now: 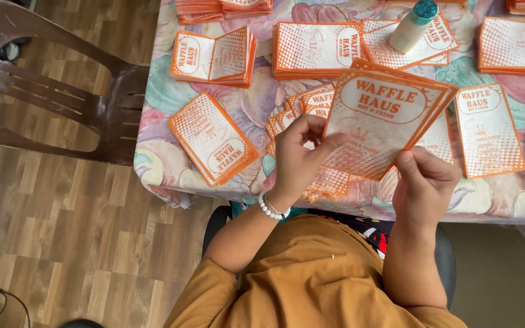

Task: Folding and stacking printed paper bags at a table in a repetitive manner.

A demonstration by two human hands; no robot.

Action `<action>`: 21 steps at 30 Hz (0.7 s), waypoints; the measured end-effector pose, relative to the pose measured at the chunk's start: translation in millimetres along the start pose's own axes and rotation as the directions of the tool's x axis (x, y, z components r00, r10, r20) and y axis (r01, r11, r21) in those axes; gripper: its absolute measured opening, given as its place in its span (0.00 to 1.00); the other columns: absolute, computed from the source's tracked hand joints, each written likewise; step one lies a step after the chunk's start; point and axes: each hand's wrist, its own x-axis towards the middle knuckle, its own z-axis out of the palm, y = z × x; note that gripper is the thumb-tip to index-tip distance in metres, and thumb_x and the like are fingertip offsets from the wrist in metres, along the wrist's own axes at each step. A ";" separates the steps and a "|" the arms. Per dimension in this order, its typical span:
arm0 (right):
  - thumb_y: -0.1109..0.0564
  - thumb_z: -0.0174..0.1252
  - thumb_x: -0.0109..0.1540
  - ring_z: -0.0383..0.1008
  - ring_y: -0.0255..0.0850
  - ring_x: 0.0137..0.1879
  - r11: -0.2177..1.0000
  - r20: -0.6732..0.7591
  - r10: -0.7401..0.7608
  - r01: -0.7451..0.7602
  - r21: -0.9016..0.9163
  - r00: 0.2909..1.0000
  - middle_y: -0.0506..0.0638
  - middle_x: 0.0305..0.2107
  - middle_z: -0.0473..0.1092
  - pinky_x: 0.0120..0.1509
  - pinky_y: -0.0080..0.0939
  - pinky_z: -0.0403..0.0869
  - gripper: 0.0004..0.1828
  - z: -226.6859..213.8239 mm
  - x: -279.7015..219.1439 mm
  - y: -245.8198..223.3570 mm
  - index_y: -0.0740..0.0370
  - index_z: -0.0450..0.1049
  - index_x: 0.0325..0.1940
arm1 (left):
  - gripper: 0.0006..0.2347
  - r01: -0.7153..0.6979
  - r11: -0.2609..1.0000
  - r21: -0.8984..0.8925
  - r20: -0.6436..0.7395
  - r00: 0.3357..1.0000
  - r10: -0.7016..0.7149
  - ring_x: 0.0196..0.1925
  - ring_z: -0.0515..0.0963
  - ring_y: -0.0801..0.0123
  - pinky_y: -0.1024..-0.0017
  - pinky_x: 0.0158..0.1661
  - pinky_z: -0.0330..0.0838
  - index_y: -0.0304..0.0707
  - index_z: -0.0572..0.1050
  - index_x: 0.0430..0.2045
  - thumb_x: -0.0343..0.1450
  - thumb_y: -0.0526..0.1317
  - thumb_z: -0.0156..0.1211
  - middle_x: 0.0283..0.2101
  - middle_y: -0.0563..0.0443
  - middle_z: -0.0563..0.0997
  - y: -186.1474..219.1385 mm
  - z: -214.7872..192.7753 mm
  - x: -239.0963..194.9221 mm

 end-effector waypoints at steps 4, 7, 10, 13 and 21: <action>0.57 0.67 0.65 0.60 0.32 0.35 0.997 -0.006 0.034 -0.034 0.071 0.999 0.43 0.24 0.65 0.44 0.35 0.61 0.10 1.2 -4.3 4.2 0.67 0.78 0.37 | 0.10 0.038 0.999 0.019 -0.080 0.996 -0.036 0.27 0.72 0.82 0.81 0.31 0.71 0.40 0.76 0.22 0.65 0.41 0.73 0.23 0.59 0.78 2.0 -4.7 -5.2; 0.58 0.65 0.66 0.65 0.34 0.34 0.992 -0.018 0.075 -0.072 0.102 0.997 0.47 0.24 0.68 0.43 0.34 0.64 0.09 7.4 -3.3 3.0 0.67 0.78 0.37 | 0.10 0.007 0.997 0.077 -0.124 0.992 0.002 0.26 0.69 0.83 0.80 0.30 0.67 0.39 0.77 0.19 0.66 0.41 0.72 0.21 0.60 0.76 4.1 -9.8 -9.3; 0.57 0.65 0.68 0.66 0.34 0.32 0.992 -0.057 0.084 -0.078 0.101 0.995 0.50 0.24 0.69 0.39 0.32 0.64 0.10 16.0 -2.6 0.2 0.66 0.77 0.38 | 0.08 -0.020 0.996 0.082 -0.144 0.989 0.031 0.29 0.74 0.80 0.80 0.33 0.71 0.37 0.79 0.23 0.67 0.40 0.71 0.24 0.57 0.80 6.5 -13.7 -13.9; 0.57 0.65 0.69 0.62 0.33 0.29 0.997 -0.136 0.050 -0.042 0.063 0.989 0.48 0.21 0.66 0.34 0.32 0.60 0.10 25.5 -1.0 -0.5 0.65 0.76 0.37 | 0.04 -0.098 0.992 0.074 -0.163 0.981 0.109 0.41 0.84 0.71 0.75 0.45 0.78 0.38 0.80 0.28 0.68 0.36 0.70 0.37 0.50 0.84 5.2 -15.2 -17.4; 0.57 0.64 0.69 0.55 0.32 0.26 0.966 -0.357 0.151 -0.061 0.251 0.922 0.45 0.21 0.60 0.31 0.33 0.55 0.11 40.1 13.6 -3.8 0.58 0.71 0.34 | 0.05 -0.447 0.890 -0.089 0.077 0.888 0.454 0.49 0.85 0.57 0.64 0.52 0.83 0.41 0.70 0.41 0.82 0.36 0.45 0.43 0.44 0.83 11.4 -33.3 -39.3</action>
